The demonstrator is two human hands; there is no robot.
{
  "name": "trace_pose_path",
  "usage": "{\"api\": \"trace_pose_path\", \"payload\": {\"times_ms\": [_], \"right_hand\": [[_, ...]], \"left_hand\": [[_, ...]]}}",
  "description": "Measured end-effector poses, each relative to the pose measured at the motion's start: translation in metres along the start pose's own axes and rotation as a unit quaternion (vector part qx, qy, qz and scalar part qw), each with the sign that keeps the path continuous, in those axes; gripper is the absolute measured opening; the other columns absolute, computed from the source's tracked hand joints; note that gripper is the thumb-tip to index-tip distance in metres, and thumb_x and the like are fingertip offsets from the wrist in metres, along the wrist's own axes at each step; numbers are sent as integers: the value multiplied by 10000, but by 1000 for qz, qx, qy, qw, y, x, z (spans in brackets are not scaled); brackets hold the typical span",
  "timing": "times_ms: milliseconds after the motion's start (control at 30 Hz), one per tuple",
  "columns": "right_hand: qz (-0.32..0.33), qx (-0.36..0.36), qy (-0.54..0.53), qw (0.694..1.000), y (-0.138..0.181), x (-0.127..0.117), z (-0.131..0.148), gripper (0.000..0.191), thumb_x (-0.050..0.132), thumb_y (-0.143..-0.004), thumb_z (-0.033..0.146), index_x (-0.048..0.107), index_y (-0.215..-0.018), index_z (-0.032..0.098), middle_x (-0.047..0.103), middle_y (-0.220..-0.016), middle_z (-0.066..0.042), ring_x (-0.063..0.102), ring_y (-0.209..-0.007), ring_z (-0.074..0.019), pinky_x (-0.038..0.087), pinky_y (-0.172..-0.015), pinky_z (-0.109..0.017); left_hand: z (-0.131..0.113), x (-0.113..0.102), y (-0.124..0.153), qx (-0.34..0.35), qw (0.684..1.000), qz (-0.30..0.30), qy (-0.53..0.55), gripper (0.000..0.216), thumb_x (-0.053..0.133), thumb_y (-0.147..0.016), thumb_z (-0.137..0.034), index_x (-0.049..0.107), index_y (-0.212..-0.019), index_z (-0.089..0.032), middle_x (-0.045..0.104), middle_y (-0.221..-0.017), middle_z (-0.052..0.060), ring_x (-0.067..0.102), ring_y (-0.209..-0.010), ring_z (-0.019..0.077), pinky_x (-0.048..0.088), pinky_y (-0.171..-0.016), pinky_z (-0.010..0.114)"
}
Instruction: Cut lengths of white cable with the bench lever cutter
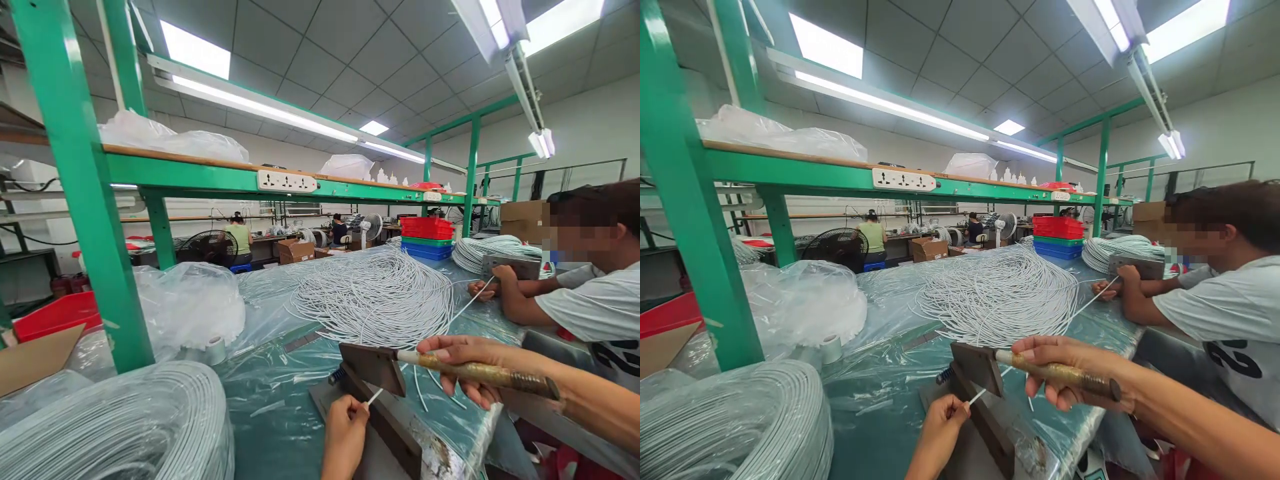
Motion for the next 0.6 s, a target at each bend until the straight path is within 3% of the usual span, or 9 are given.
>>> {"api": "trace_pose_path", "payload": {"times_ms": [100,233,600], "right_hand": [[-12,17,5,1000,0,-1,0,394,556,-813,266,396,-1159,164,659,-712,-95,567,-422,-94,437,-372,-127],[-24,28,9,999,5,-1,2,486,530,-822,242,316,-1250,158,654,-710,-80,577,-433,-104,465,-380,-144],[-46,50,17,998,7,-6,-5,531,535,-792,241,297,-1254,134,588,-632,-15,475,-330,-64,385,-300,-120]], "left_hand": [[10,6,-7,-2,999,11,39,265,473,-697,-339,447,-479,-191,301,-455,-50,295,-487,115,218,-542,263],[14,8,-12,31,995,-27,93,392,494,-563,-572,402,-443,-211,271,-440,-56,240,-474,101,179,-522,266],[6,4,-9,6,996,-40,77,319,494,-486,-487,350,-400,-216,275,-416,-53,235,-460,85,177,-501,255]]}}
Point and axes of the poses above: each hand's wrist, its own y-axis away from the middle knuckle, its own x-axis out of the palm, z = x × y, the point moved 9 cm from there along -y, towards the middle knuckle
